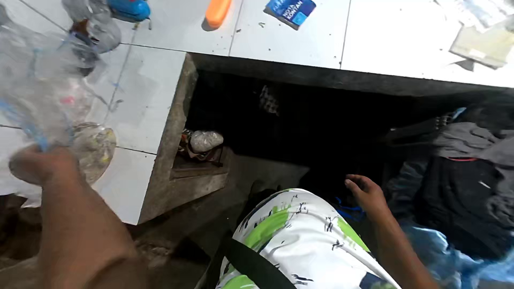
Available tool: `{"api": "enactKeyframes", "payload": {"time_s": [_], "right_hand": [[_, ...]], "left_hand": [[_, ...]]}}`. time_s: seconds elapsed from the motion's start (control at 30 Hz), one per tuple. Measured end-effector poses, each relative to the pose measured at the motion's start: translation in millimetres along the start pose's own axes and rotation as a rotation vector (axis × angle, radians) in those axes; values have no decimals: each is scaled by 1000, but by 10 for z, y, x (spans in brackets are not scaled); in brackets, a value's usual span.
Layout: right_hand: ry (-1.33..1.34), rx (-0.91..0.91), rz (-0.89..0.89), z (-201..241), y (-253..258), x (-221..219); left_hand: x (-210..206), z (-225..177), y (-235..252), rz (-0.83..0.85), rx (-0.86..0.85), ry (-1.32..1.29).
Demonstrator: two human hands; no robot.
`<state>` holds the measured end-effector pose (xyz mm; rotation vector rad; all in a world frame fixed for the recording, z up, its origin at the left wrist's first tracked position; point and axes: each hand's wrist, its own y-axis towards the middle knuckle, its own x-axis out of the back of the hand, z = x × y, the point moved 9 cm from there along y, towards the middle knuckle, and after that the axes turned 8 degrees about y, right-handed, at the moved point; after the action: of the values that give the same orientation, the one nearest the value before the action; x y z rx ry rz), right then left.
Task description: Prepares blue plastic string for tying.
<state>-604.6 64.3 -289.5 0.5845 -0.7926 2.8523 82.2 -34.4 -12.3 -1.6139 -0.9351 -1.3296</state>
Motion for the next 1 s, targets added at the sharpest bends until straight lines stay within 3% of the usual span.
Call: {"api": "enactKeyframes", "payload": {"time_s": [0.07, 0.17, 0.23, 0.27, 0.37, 0.5, 0.57, 0.67, 0.8, 0.9, 1.0], "right_hand": [[43, -18, 28, 84, 55, -89], [211, -49, 54, 207, 157, -218], [379, -46, 87, 370, 235, -353], [457, -38, 106, 484, 271, -436], [607, 29, 231, 927, 318, -759], [616, 301, 434, 1681, 197, -1278], [506, 521, 470, 2039, 31, -1421], [287, 774, 451, 2269, -205, -1524], [116, 828, 426, 2044, -281, -1544], [60, 823, 371, 1856, -321, -1475], [68, 778, 272, 1733, -318, -1357]], "left_hand": [[-458, 427, 340, 47, 20, 161], [-919, 1108, 1066, -352, -146, 197], [-899, 998, 862, -328, -147, 7], [-862, 782, 573, -293, -231, -87], [-1150, -24, -513, 67, -624, -249], [-2148, -708, -2170, 1030, -904, -446], [-2395, -829, -2854, 1430, -805, -558], [-2692, -841, -3190, 1617, -470, -774], [-2985, -907, -3149, 1628, -299, -1036], [-3032, -927, -3012, 1457, -250, -1158], [-3046, -934, -2965, 1387, -219, -1219]]}}
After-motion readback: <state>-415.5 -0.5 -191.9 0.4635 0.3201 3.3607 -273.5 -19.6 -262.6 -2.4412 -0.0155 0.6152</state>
